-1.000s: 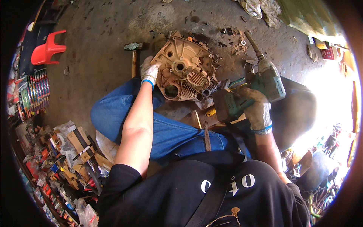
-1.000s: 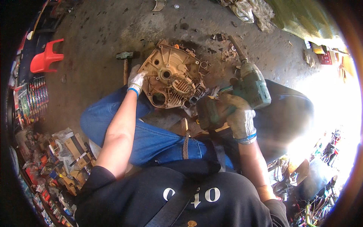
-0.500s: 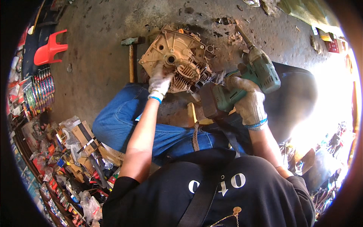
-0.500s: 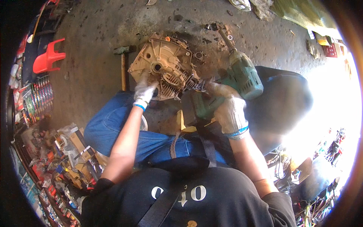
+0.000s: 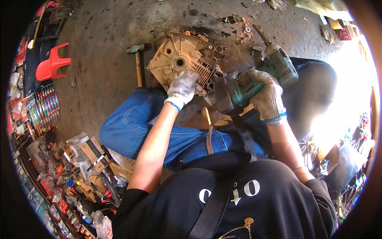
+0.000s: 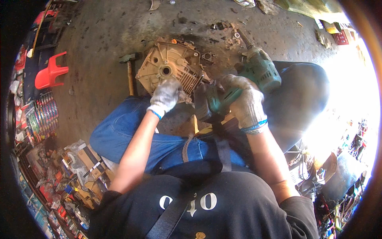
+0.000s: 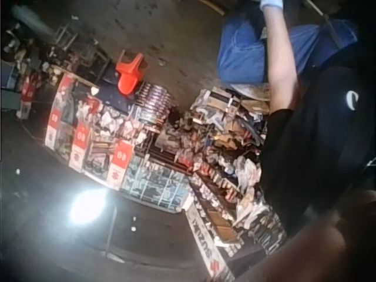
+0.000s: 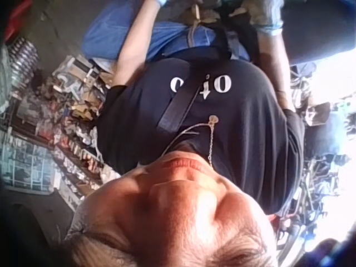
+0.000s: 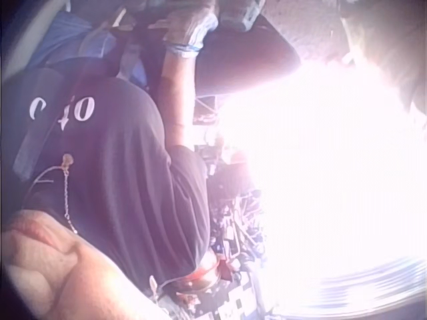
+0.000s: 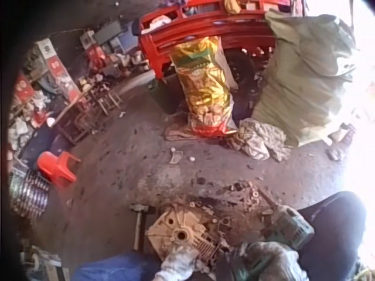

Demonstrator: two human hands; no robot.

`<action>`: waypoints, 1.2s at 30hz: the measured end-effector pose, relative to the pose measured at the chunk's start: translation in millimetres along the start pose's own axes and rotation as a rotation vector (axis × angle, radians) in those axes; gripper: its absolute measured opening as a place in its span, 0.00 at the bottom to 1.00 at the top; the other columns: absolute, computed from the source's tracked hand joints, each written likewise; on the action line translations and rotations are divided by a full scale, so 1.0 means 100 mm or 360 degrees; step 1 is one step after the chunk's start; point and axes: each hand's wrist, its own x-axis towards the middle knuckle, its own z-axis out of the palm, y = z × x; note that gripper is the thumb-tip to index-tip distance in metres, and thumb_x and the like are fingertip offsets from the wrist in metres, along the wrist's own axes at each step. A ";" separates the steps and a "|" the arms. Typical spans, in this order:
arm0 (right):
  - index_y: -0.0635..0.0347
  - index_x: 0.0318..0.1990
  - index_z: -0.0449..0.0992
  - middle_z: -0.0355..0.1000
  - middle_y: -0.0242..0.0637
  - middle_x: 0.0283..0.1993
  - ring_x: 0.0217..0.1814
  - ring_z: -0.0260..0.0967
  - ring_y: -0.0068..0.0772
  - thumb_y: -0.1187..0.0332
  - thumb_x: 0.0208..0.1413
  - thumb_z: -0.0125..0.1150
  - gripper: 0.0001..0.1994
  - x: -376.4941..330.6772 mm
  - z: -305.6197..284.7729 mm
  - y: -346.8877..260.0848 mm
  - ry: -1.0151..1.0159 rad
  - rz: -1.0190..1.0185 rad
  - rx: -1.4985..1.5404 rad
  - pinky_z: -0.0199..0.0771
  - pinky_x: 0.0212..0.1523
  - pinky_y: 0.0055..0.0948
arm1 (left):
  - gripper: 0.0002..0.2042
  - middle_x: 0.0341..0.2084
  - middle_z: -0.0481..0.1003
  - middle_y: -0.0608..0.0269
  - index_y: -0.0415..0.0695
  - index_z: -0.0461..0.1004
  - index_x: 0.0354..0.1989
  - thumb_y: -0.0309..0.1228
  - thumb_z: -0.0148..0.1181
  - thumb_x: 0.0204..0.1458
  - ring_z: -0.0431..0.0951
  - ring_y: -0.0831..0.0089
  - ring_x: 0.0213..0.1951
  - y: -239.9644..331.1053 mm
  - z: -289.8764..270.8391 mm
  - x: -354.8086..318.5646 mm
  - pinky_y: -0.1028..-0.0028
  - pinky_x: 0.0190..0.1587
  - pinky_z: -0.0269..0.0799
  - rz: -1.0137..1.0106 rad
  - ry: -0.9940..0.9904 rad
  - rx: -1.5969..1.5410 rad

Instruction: The person sits on the floor and disassembles a small engine casing. They use a cordless drill to remove bolts, then use pliers to extract a circular stator component. The removed parts are placed into a nearby bucket.

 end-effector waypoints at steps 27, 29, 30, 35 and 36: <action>0.58 0.47 0.80 0.78 0.40 0.45 0.49 0.76 0.36 0.83 0.41 0.67 0.21 0.13 -0.15 0.29 -0.0122 -0.0065 -0.0068 0.76 0.53 0.30 | 0.28 0.51 0.76 0.44 0.43 0.73 0.55 0.37 0.67 0.43 0.75 0.50 0.56 -0.47 0.60 -0.23 0.62 0.58 0.70 -0.1071 -0.0007 -0.0647; 0.58 0.47 0.81 0.78 0.40 0.45 0.49 0.76 0.36 0.84 0.40 0.67 0.22 0.14 -0.16 0.34 -0.0179 -0.0007 0.0078 0.75 0.53 0.30 | 0.27 0.53 0.75 0.44 0.44 0.72 0.55 0.38 0.67 0.44 0.74 0.51 0.56 -0.44 0.61 -0.21 0.61 0.59 0.70 -0.1105 -0.0066 -0.0549; 0.57 0.47 0.81 0.78 0.40 0.45 0.49 0.76 0.36 0.84 0.39 0.66 0.23 0.14 -0.18 0.34 -0.0126 0.0018 0.0034 0.76 0.53 0.30 | 0.27 0.54 0.74 0.44 0.44 0.72 0.55 0.39 0.66 0.45 0.73 0.51 0.57 -0.41 0.62 -0.21 0.61 0.59 0.70 -0.1142 -0.0125 -0.0483; 0.62 0.45 0.80 0.77 0.41 0.45 0.49 0.76 0.38 0.84 0.41 0.64 0.20 0.09 -0.15 0.26 -0.0194 -0.0092 -0.0075 0.76 0.53 0.32 | 0.27 0.52 0.75 0.42 0.43 0.72 0.52 0.42 0.67 0.44 0.75 0.51 0.55 -0.41 0.64 -0.18 0.60 0.57 0.71 -0.1143 -0.0266 -0.0370; 0.64 0.44 0.79 0.77 0.42 0.44 0.48 0.76 0.39 0.83 0.43 0.63 0.17 0.08 -0.13 0.22 -0.0174 -0.0021 0.0029 0.77 0.52 0.34 | 0.28 0.50 0.75 0.40 0.41 0.72 0.52 0.43 0.68 0.43 0.76 0.51 0.54 -0.44 0.64 -0.16 0.60 0.57 0.71 -0.1121 -0.0269 -0.0413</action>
